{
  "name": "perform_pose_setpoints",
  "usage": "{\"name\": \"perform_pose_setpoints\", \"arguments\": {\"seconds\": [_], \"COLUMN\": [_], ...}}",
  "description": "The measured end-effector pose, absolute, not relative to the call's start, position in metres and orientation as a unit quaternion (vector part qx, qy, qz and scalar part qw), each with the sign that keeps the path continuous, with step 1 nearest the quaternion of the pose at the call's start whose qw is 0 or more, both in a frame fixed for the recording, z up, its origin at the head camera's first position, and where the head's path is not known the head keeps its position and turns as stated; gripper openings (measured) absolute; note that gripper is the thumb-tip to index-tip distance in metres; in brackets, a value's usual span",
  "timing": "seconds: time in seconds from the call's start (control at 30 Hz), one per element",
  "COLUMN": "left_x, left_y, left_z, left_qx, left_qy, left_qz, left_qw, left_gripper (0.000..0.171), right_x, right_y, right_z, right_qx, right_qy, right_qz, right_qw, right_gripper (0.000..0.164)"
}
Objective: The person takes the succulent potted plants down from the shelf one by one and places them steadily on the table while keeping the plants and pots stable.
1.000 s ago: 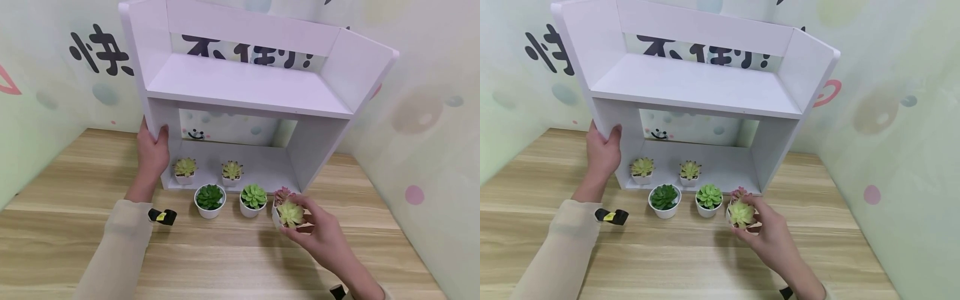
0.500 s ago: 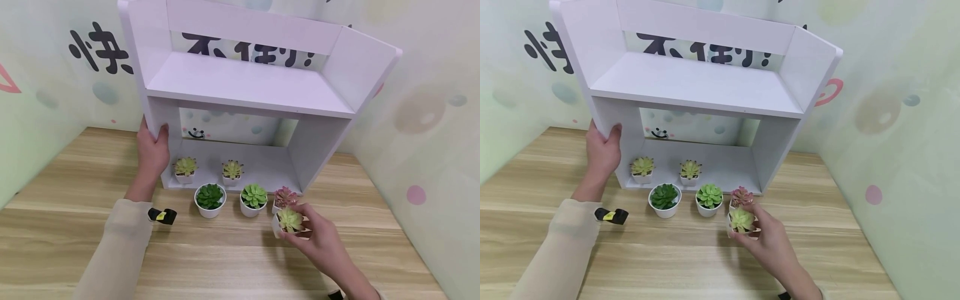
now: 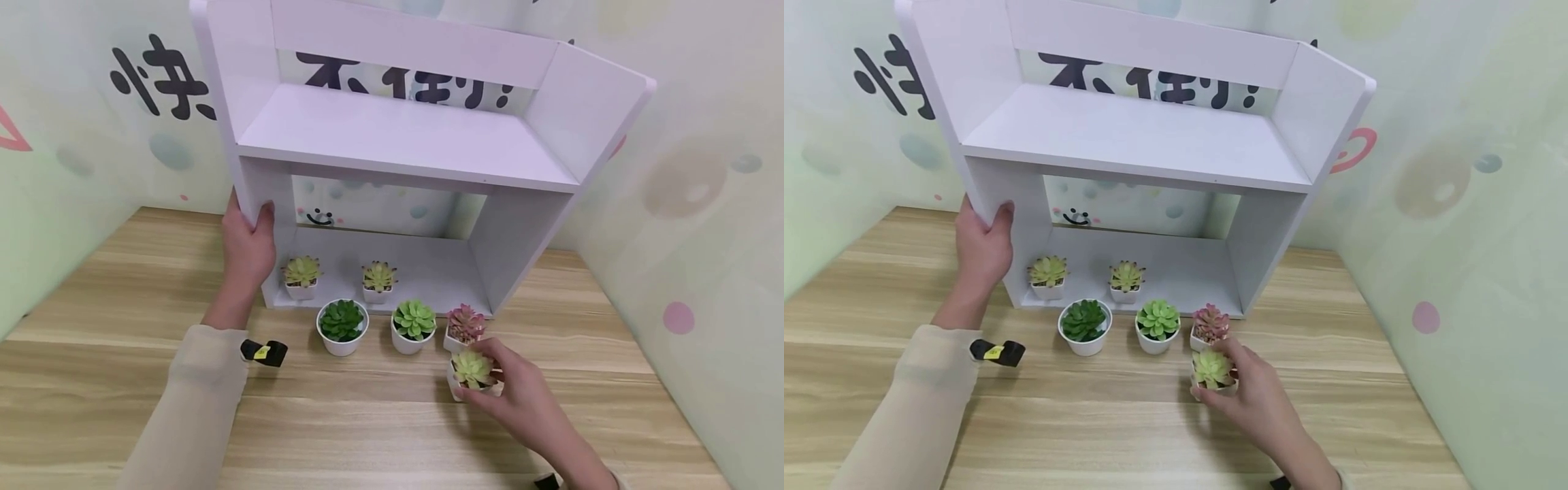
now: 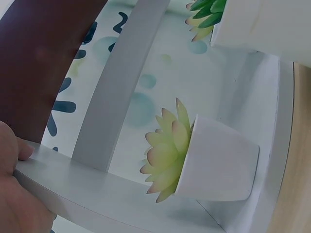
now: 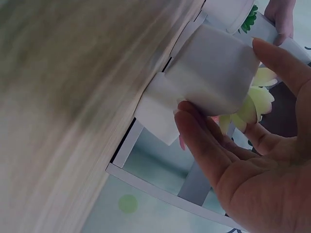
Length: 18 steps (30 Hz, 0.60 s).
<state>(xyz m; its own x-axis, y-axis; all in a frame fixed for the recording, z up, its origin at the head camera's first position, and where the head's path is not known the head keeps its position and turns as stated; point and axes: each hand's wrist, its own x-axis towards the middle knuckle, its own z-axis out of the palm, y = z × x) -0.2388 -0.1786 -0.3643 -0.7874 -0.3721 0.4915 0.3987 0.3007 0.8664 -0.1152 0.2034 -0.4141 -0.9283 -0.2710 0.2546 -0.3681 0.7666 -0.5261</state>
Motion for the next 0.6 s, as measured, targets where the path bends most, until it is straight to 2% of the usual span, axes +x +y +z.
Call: {"name": "perform_pose_setpoints", "arguments": {"seconds": [0.6], "left_x": [-0.2402], "left_y": [-0.1791], "left_z": [-0.3648], "left_qx": [-0.009], "left_qy": [-0.734], "left_qz": [-0.597], "left_qw": [0.325], "left_gripper": [0.046], "right_x": [-0.1160], "right_y": [0.1989], "right_z": [-0.4120], "right_qx": [0.136], "right_qy": [-0.961], "right_qz": [0.234], "right_qw": [0.051], "right_gripper": [0.051]}}
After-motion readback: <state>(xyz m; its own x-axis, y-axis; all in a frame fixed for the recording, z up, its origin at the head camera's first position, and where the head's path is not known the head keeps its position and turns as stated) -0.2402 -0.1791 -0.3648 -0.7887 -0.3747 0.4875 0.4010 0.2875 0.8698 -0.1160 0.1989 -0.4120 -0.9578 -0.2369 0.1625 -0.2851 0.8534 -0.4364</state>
